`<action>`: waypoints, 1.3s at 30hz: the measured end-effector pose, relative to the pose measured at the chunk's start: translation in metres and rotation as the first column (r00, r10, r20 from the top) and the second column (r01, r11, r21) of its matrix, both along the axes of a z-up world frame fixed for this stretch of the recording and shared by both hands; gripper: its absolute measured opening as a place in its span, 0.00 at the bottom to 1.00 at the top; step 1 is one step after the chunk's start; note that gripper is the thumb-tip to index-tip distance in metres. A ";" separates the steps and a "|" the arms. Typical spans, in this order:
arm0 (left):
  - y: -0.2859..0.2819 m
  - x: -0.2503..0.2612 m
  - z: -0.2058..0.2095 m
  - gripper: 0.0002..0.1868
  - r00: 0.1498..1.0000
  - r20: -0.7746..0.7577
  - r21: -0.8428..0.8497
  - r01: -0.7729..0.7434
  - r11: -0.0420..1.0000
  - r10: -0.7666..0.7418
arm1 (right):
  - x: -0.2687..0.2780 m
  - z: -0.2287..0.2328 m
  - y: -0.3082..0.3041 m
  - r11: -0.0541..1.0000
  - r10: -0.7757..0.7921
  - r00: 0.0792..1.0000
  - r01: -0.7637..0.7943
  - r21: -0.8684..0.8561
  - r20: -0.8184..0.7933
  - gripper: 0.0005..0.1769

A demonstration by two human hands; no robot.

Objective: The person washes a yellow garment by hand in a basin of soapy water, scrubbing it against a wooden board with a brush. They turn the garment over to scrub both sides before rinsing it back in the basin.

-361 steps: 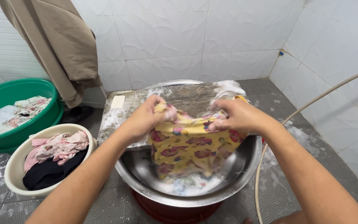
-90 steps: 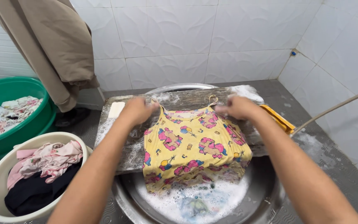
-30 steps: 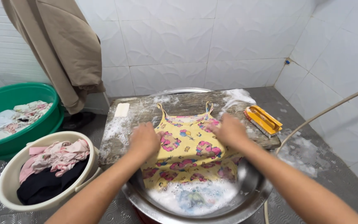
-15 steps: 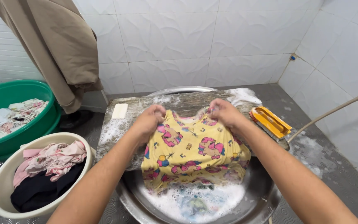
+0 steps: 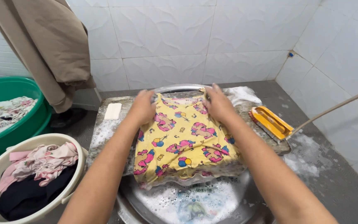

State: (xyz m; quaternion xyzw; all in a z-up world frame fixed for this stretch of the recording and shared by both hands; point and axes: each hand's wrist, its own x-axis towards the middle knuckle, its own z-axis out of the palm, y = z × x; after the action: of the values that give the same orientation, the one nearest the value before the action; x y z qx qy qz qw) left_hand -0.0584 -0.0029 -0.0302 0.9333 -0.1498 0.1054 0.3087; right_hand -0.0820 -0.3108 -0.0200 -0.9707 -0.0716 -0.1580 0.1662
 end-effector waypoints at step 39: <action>-0.054 -0.238 -0.034 0.04 0.742 0.339 0.754 0.152 0.639 -0.578 | -0.226 -0.042 0.031 0.698 0.532 0.841 -0.369 -0.614 0.099 0.04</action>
State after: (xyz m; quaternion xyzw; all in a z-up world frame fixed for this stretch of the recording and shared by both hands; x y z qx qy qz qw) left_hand -0.2966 -0.0574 -0.0639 0.8519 -0.4551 0.2394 -0.0996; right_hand -0.3078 -0.2802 -0.0619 -0.8952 -0.3753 -0.2133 -0.1103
